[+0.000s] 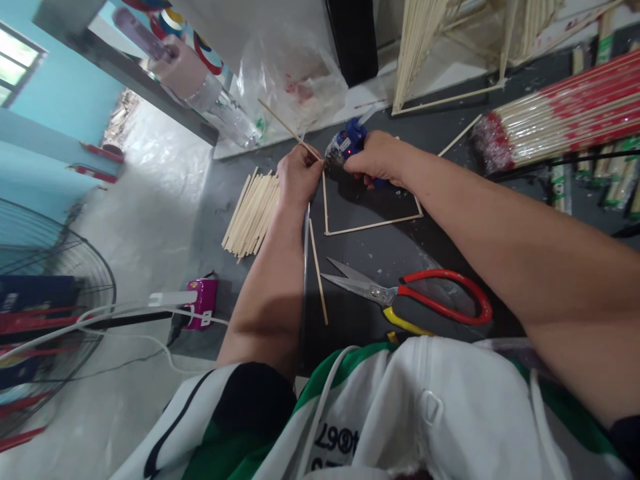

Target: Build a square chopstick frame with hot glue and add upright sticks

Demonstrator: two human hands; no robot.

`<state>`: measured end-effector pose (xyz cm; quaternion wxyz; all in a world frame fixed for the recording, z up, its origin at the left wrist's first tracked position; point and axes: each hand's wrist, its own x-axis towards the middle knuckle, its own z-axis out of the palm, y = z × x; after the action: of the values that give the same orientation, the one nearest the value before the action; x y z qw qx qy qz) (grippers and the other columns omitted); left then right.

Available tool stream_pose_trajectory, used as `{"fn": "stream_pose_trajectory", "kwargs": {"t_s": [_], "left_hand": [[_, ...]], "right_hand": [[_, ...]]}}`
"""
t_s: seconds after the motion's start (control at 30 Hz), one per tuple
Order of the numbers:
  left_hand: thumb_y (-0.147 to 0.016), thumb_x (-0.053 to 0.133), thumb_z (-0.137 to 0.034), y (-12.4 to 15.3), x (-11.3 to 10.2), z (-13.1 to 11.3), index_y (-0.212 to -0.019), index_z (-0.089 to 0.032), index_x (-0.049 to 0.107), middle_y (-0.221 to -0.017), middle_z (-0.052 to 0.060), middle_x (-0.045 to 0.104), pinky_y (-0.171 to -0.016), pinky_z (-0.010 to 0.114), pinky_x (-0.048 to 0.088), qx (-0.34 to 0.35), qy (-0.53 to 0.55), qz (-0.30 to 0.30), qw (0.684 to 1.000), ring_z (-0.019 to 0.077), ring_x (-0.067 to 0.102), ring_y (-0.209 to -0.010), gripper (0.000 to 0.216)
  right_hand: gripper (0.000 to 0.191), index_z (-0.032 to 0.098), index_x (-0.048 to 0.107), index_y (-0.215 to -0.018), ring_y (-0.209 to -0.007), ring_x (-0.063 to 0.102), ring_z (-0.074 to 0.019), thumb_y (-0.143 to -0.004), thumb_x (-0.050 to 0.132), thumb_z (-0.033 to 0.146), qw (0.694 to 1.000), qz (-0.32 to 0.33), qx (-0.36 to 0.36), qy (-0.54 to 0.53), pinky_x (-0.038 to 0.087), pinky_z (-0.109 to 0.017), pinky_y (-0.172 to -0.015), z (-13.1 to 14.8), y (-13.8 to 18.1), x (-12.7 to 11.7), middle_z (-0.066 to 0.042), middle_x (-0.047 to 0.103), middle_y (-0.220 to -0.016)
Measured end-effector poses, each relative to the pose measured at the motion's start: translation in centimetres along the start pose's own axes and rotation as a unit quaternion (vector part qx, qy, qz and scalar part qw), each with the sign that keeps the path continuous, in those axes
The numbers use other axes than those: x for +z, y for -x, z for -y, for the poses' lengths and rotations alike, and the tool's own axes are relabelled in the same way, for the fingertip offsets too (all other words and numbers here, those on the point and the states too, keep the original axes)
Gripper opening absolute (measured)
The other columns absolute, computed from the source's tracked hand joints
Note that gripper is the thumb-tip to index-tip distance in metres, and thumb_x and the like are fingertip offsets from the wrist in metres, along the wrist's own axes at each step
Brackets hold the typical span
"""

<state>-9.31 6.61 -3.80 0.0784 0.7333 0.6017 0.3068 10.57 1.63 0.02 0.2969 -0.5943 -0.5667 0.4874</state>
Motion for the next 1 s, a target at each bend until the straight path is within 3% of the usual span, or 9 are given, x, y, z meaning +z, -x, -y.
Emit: {"fn": "stream_pose_trajectory", "kwargs": {"t_s": [0.47, 0.7, 1.0], "left_hand": [[-0.077, 0.071, -0.015, 0.01, -0.06, 0.03, -0.083, -0.024, 0.068, -0.081, -0.003, 0.075, -0.086, 0.032, 0.056, 0.007, -0.020, -0.001, 1.000, 0.0191, 0.072, -0.086, 0.012], [-0.078, 0.074, -0.024, -0.08, -0.01, 0.35, -0.082, -0.024, 0.067, -0.079, -0.001, 0.074, -0.087, 0.032, 0.056, 0.009, 0.001, 0.007, 1.000, 0.0204, 0.072, -0.089, 0.008], [-0.079, 0.074, -0.029, -0.31, 0.00, 0.69, -0.080, -0.025, 0.067, -0.081, -0.001, 0.075, -0.088, 0.036, 0.057, 0.015, 0.018, 0.011, 1.000, 0.0223, 0.073, -0.093, 0.008]], "right_hand": [[0.013, 0.014, 0.074, -0.089, -0.074, 0.074, -0.0270, -0.081, 0.064, 0.011, 0.993, -0.022, 0.004, 0.115, 0.064, -0.039, -0.073, 0.60, -0.05, 0.57, -0.014, 0.074, -0.079], [0.006, 0.017, 0.071, -0.079, -0.080, 0.074, -0.0296, -0.078, 0.068, 0.012, 0.987, -0.020, 0.004, 0.158, 0.062, -0.039, -0.078, 0.54, -0.33, 0.66, -0.010, 0.068, -0.065], [0.010, 0.019, 0.068, -0.074, -0.078, 0.072, -0.0306, -0.075, 0.072, 0.010, 0.993, -0.021, 0.008, 0.115, 0.062, -0.042, -0.078, 0.49, -0.16, 0.31, -0.008, 0.062, -0.059]]}}
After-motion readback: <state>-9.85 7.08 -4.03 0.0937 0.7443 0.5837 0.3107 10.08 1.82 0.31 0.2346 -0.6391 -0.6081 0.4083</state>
